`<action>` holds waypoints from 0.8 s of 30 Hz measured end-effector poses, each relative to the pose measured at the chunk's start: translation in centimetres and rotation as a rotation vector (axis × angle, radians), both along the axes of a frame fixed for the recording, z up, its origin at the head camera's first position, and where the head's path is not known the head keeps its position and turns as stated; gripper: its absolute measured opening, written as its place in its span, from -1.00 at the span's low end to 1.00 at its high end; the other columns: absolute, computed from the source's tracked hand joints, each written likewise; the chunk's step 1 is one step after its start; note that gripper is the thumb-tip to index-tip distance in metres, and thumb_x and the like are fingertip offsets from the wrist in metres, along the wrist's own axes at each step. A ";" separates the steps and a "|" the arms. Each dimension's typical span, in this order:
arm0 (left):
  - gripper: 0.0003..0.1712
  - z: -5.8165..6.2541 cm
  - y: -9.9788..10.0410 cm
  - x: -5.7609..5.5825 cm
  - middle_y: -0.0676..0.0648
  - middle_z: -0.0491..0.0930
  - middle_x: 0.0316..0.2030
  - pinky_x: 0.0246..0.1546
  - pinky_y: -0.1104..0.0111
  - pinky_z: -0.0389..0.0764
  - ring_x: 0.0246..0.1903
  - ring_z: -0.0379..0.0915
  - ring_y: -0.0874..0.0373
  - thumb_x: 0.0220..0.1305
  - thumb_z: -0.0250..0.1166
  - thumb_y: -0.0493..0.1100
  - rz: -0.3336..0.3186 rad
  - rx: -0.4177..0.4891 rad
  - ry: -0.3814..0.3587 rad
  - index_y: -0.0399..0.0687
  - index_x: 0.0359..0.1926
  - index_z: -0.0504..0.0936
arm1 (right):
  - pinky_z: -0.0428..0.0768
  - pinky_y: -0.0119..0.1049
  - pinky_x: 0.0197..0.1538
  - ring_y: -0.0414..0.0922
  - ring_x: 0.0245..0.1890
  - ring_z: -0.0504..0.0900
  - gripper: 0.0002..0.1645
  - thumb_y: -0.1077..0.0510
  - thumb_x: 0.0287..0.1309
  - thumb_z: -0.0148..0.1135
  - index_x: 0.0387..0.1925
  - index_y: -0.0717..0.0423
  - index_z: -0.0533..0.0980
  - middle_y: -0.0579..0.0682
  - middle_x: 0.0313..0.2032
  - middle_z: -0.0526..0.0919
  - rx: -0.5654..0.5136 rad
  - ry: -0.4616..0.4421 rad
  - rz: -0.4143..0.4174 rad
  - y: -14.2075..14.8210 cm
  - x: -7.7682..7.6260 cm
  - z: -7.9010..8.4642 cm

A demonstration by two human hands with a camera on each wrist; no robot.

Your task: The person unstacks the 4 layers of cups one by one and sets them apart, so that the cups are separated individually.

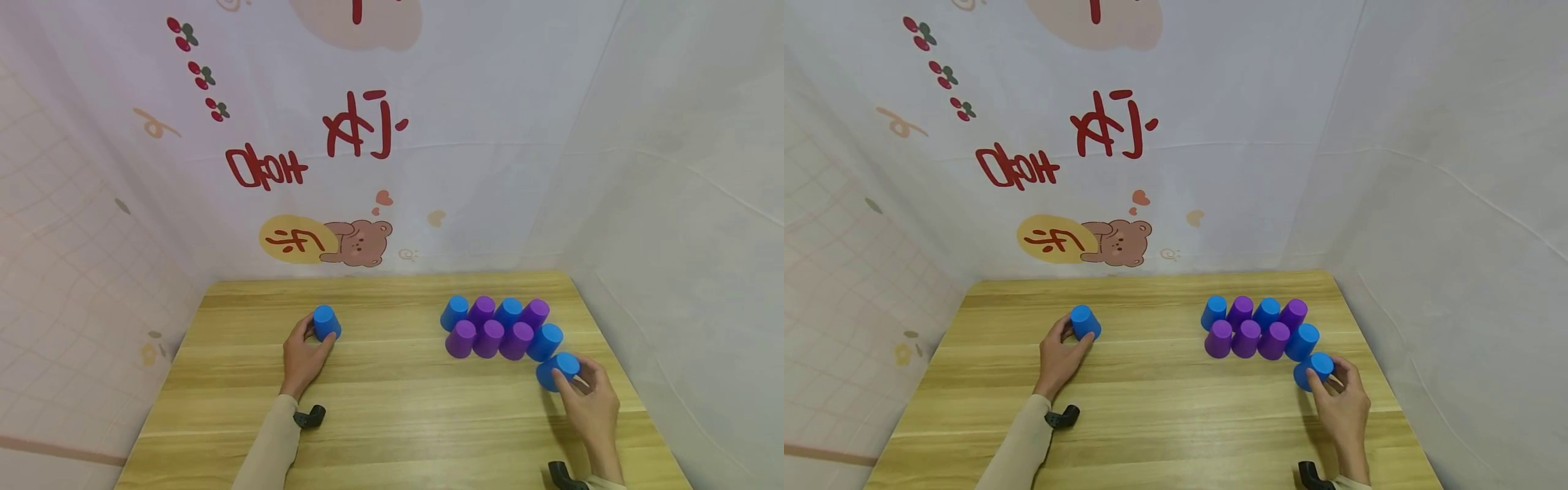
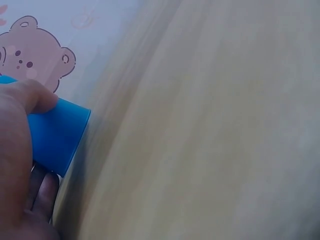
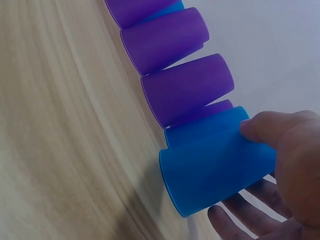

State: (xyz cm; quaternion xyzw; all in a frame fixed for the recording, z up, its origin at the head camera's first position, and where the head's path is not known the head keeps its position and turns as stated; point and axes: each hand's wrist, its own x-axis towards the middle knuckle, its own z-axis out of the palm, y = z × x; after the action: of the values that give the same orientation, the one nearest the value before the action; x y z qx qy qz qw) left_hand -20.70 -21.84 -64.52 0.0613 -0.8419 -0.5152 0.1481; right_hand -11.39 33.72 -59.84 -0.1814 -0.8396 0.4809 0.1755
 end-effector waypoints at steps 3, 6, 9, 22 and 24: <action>-0.17 0.0 0.1 0.0 -0.35 0.67 0.42 0.49 -0.20 0.67 0.35 0.71 -0.28 0.36 0.64 -0.20 0.007 -0.012 0.016 -0.27 0.56 0.53 | 0.59 -0.87 -0.09 -0.79 -0.13 0.52 -0.26 0.18 0.36 0.62 0.44 0.29 0.51 0.47 0.32 0.71 0.013 0.005 0.000 0.0 0.0 0.0; -0.17 0.1 0.1 0.1 -0.36 0.68 0.41 0.47 -0.21 0.68 0.34 0.72 -0.28 0.34 0.64 -0.21 0.010 -0.021 0.031 -0.28 0.55 0.54 | 0.61 -0.85 -0.07 -0.79 -0.11 0.52 -0.28 0.18 0.36 0.62 0.42 0.29 0.52 0.47 0.31 0.72 0.024 0.015 -0.001 0.0 0.0 -0.1; -0.17 0.2 0.2 0.2 -0.37 0.68 0.41 0.47 -0.22 0.67 0.34 0.72 -0.29 0.33 0.64 -0.21 0.007 -0.017 0.034 -0.29 0.55 0.55 | 0.64 -0.83 -0.05 -0.78 -0.09 0.52 -0.28 0.18 0.35 0.63 0.41 0.30 0.52 0.48 0.30 0.71 0.030 0.023 -0.002 0.0 -0.1 -0.2; -0.15 0.8 0.3 0.1 -0.36 0.69 0.38 0.43 -0.20 0.71 0.33 0.72 -0.29 0.31 0.65 -0.25 -0.032 -0.004 0.079 -0.26 0.56 0.54 | 0.62 -0.84 -0.06 -0.78 -0.06 0.49 -0.26 0.15 0.35 0.63 0.42 0.30 0.50 0.46 0.31 0.70 0.021 0.004 -0.005 0.2 -0.1 -0.5; -0.16 1.2 0.5 0.2 -0.33 0.69 0.39 0.45 -0.16 0.71 0.38 0.69 -0.25 0.32 0.65 -0.25 -0.050 -0.001 0.082 -0.22 0.56 0.54 | 0.61 -0.85 -0.05 -0.79 -0.05 0.48 -0.26 0.15 0.36 0.63 0.42 0.31 0.49 0.46 0.32 0.70 0.023 0.011 0.001 0.2 -0.1 -0.5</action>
State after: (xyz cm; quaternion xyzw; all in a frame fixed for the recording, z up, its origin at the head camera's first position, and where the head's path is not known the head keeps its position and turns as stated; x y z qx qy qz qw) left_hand -20.50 -21.30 -63.28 0.0191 -0.8366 -0.5204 0.1698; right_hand -11.52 33.96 -60.30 -0.1765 -0.8441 0.4725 0.1819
